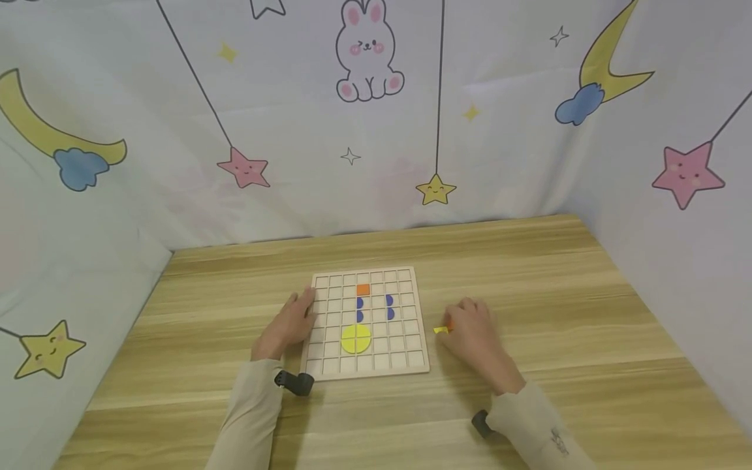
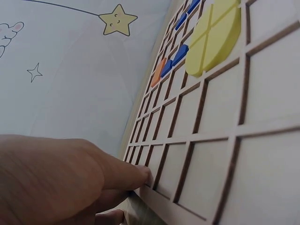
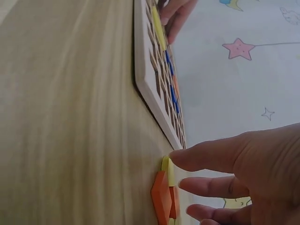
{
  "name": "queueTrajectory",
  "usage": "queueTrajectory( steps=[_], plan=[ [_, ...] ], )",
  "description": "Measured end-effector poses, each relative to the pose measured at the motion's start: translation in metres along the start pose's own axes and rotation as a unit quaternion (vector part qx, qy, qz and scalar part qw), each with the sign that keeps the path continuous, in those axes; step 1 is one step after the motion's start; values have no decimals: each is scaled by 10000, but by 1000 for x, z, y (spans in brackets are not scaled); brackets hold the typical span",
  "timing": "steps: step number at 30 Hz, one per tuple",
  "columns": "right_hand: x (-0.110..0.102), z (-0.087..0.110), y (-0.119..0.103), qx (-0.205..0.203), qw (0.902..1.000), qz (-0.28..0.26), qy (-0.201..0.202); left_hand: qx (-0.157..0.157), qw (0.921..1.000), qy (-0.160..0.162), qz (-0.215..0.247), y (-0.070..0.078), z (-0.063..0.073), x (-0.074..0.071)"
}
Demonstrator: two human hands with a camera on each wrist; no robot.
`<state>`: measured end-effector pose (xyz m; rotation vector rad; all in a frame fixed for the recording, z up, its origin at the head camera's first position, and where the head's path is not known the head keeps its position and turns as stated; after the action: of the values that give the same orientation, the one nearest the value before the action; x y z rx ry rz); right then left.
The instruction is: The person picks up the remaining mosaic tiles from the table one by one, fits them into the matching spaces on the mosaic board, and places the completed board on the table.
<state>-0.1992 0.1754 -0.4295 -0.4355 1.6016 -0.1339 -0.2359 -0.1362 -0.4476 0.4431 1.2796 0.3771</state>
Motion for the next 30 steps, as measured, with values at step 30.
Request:
queueTrajectory(
  steps=[30],
  plan=[
    [2,12,-4,-366,9961,636,485,-122,9998,-5,132,-2,1,0]
  ],
)
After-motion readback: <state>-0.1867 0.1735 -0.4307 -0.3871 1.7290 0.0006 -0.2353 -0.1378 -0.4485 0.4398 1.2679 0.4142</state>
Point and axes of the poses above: each hand's wrist, its own z-axis away from the middle knuckle, its own x-axis out of the palm, y = z × x, the point moved 6 cm from there along -z, towards the middle knuckle, and after that the axes turned 2 degrees about z, right-handed, at the moved point
